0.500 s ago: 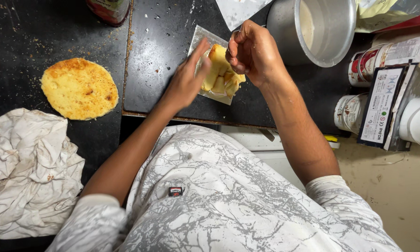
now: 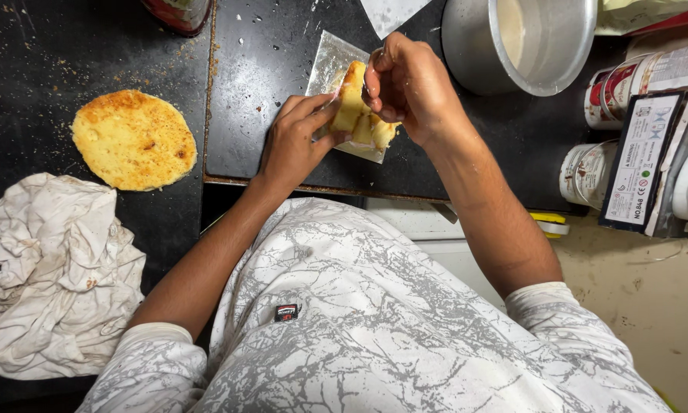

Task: The person prepares a small round pastry by layering rectangular pieces of dough, applying cream and a red liquid, and then covering it with a round top before pressing it down.

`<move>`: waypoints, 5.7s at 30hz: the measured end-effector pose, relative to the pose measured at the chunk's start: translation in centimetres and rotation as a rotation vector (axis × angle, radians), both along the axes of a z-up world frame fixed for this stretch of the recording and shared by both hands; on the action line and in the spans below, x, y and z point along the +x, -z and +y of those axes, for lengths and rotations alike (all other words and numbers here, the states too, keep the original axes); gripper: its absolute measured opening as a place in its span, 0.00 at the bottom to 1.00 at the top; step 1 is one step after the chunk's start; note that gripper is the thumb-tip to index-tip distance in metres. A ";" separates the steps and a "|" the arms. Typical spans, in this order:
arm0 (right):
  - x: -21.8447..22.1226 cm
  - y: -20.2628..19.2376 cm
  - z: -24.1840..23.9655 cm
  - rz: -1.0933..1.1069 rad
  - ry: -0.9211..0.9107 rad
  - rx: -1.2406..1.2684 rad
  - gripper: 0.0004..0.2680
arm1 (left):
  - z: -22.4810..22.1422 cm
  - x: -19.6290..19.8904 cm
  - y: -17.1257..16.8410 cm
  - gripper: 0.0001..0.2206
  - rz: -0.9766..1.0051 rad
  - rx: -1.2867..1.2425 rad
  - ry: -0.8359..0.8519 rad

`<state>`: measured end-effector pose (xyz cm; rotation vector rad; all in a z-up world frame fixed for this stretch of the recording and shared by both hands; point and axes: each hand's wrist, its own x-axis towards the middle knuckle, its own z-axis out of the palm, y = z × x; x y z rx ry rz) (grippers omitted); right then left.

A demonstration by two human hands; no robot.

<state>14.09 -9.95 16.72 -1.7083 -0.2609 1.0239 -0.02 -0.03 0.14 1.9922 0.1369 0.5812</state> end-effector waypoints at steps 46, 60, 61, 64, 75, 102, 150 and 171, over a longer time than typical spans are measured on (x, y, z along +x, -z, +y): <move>-1.7 -1.9 -4.6 -0.213 -0.093 0.135 0.12 | -1.8 1.7 -2.7 0.23 0.013 0.297 0.048; 3.0 1.3 -7.0 -0.527 -0.138 0.036 0.06 | -2.2 5.8 -5.1 0.20 0.039 0.317 0.139; 4.2 0.3 -8.2 -0.584 -0.073 0.096 0.05 | -2.0 6.2 -5.2 0.20 0.033 0.310 0.135; 11.5 -1.8 -12.5 -0.551 0.100 -0.004 0.07 | -1.0 8.8 -5.3 0.22 0.100 0.096 0.270; 34.5 13.3 -20.7 -0.806 -0.312 -0.934 0.15 | -7.2 27.2 -8.9 0.23 0.298 -0.272 0.125; 20.3 0.5 -17.1 0.378 0.185 0.327 0.16 | 2.2 21.1 -5.1 0.41 0.659 -0.310 0.687; 3.4 -2.9 -7.1 -0.261 -0.257 -0.156 0.12 | -0.4 15.6 -3.6 0.14 0.326 0.017 0.879; -0.1 -3.3 -8.0 -0.308 -0.273 -0.063 0.13 | -0.4 14.4 -3.2 0.22 0.420 0.200 0.798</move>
